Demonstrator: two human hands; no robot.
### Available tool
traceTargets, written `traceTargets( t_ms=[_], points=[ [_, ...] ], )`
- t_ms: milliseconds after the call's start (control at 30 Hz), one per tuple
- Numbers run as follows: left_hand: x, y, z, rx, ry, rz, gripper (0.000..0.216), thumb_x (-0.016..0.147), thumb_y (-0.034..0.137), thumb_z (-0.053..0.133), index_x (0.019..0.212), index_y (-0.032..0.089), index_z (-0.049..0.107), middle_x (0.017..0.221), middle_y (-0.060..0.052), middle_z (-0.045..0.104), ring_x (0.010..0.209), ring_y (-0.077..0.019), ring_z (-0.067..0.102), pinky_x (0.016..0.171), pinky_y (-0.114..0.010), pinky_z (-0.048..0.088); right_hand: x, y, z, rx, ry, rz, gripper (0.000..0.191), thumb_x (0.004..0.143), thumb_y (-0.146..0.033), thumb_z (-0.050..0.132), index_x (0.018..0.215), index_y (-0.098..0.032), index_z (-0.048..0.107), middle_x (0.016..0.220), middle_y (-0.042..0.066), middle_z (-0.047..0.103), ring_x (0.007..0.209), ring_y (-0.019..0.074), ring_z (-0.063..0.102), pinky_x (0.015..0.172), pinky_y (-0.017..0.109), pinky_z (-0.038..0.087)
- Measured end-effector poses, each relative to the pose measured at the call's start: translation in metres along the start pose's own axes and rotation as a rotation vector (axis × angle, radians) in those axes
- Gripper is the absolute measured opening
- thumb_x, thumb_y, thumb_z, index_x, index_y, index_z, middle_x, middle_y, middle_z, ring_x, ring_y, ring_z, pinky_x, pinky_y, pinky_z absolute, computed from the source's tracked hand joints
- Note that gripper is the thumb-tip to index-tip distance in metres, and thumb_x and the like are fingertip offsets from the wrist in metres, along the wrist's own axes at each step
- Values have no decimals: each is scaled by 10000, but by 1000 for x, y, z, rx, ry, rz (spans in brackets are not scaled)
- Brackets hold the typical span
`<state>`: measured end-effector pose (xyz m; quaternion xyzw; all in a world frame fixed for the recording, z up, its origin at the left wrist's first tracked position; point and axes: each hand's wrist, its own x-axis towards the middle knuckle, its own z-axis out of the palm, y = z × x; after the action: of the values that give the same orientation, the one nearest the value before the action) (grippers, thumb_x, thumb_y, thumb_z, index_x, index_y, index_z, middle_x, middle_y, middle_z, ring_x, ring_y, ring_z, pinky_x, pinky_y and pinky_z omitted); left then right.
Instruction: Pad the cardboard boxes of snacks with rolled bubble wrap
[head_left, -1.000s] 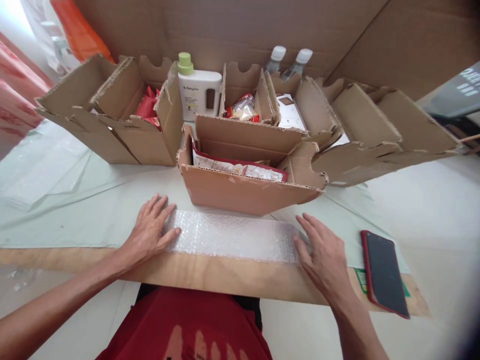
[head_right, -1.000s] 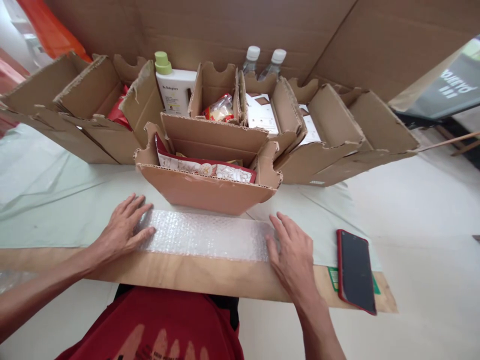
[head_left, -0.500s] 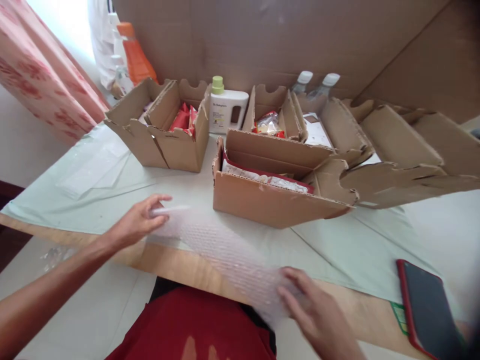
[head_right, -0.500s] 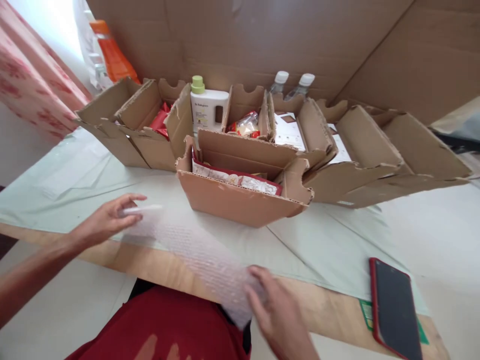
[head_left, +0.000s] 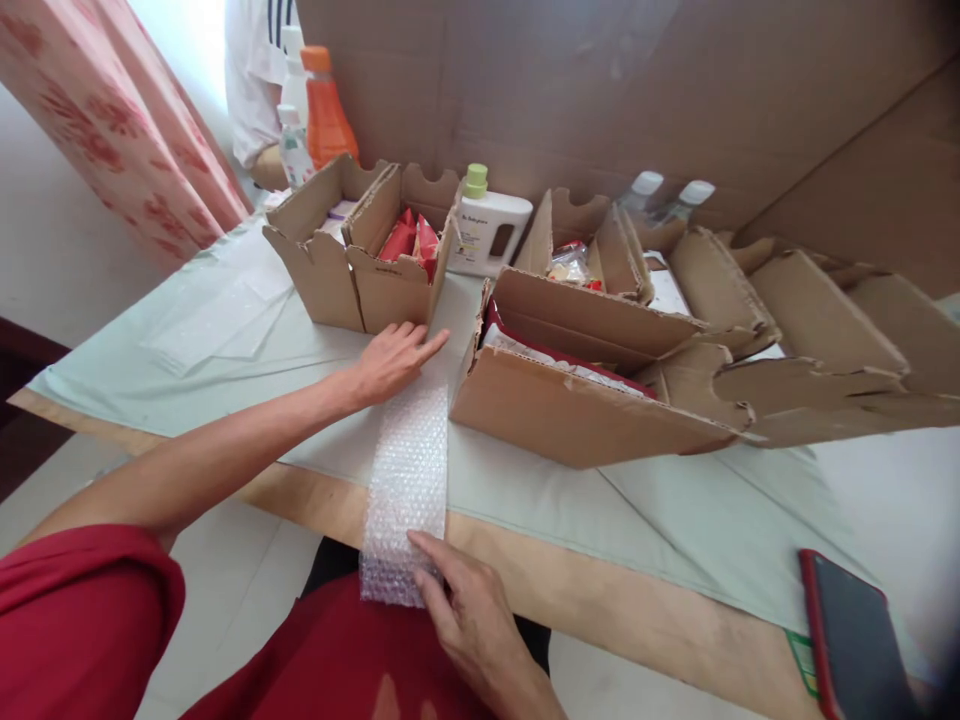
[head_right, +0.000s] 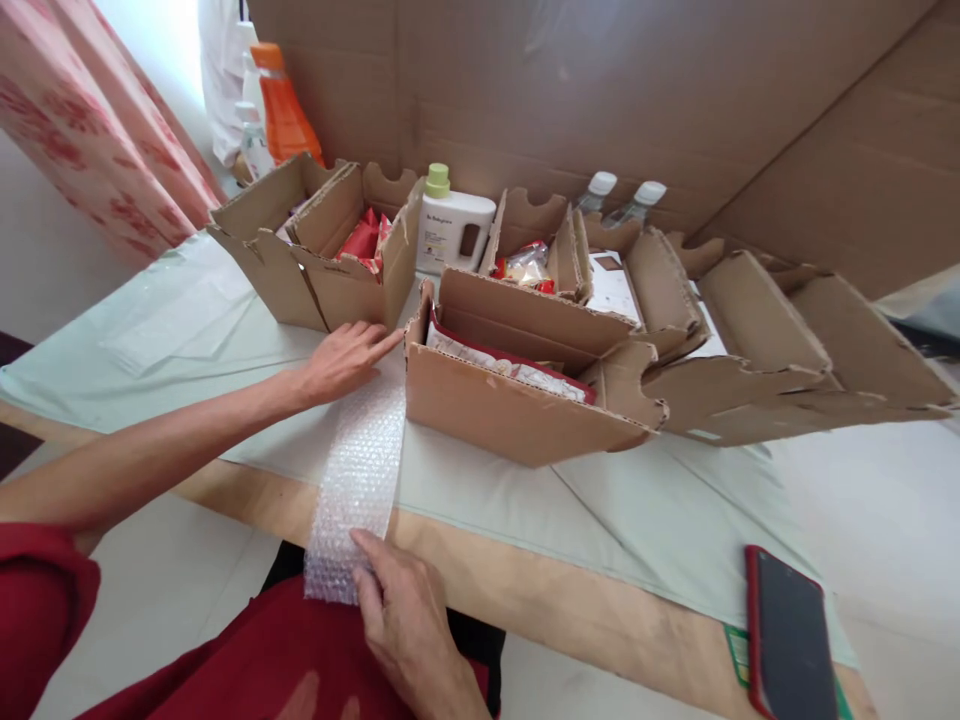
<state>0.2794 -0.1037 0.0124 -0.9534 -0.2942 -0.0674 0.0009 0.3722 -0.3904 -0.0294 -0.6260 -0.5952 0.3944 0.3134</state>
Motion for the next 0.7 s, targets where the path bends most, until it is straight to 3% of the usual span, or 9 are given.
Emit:
traceTargets(
  t_ms=[67, 133, 167, 233, 333, 400, 533, 633, 700],
  points=[
    [-29, 2, 4, -69, 103, 17, 630, 893, 95, 536, 1515, 113, 434, 1534, -228, 484, 1452, -367, 411, 1159, -549, 354, 0, -5, -2, 115, -37, 77, 377, 935, -297, 535, 1252, -223, 724, 1088, 84, 780, 854, 235, 724, 793, 369, 584],
    [-74, 3, 5, -244, 184, 31, 616, 901, 104, 498, 1513, 158, 448, 1559, -186, 479, 1476, -340, 393, 1197, -561, 326, -1, -9, -3, 296, -84, 153, 324, 922, -335, 577, 1177, -238, 752, 965, 52, 771, 729, 185, 667, 681, 307, 544],
    [-100, 4, 5, -377, 149, 43, 632, 895, 104, 471, 1516, 219, 450, 1526, -140, 532, 1454, -313, 436, 1184, -550, 361, -1, -11, -3, 403, -107, 189, 298, 913, -353, 599, 1136, -240, 762, 878, 33, 751, 677, 162, 629, 636, 280, 512],
    [-151, 6, 0, -701, -54, 38, 616, 894, 185, 480, 1496, 314, 478, 1458, -81, 616, 1409, -302, 511, 1130, -533, 443, 3, -13, -4, 647, -123, 252, 284, 891, -414, 655, 1083, -233, 762, 767, 8, 701, 632, 136, 582, 606, 254, 469],
    [-201, 15, -10, -980, -329, -13, 773, 891, 372, 593, 1596, 305, 282, 1518, -125, 565, 1388, -332, 547, 1071, -499, 501, 19, -17, -7, 998, -73, 279, 401, 866, -539, 688, 1101, -217, 728, 792, 27, 708, 679, 154, 623, 661, 283, 500],
    [-208, 26, -10, -993, -295, -102, 878, 877, 444, 638, 1618, 289, 192, 1511, -143, 566, 1351, -321, 582, 1035, -455, 528, 36, -19, -10, 1129, -30, 250, 456, 888, -584, 638, 1142, -209, 695, 931, 85, 749, 792, 202, 687, 688, 314, 526],
    [-176, 47, 9, -887, -25, -460, 497, 930, 340, 529, 1415, 227, 530, 1051, -58, 761, 911, -206, 723, 810, -323, 574, 63, -15, -12, 1148, 48, 216, 554, 936, -598, 533, 1331, -211, 555, 1099, 156, 757, 896, 258, 731, 617, 320, 531],
    [-151, 51, 25, -853, 21, -526, 506, 883, 252, 520, 1382, 178, 553, 804, 10, 712, 663, -148, 648, 666, -271, 525, 61, -8, -14, 932, 185, 223, 659, 957, -510, 570, 1511, -219, 363, 993, 97, 763, 743, 204, 710, 602, 308, 527],
    [-146, 50, 30, -831, -7, -530, 581, 862, 227, 523, 1440, 164, 498, 810, 13, 710, 641, -143, 634, 643, -270, 508, 52, -3, -15, 670, 297, 167, 600, 974, -415, 594, 1508, -230, 391, 922, 49, 749, 701, 174, 684, 651, 315, 546]
  ],
)
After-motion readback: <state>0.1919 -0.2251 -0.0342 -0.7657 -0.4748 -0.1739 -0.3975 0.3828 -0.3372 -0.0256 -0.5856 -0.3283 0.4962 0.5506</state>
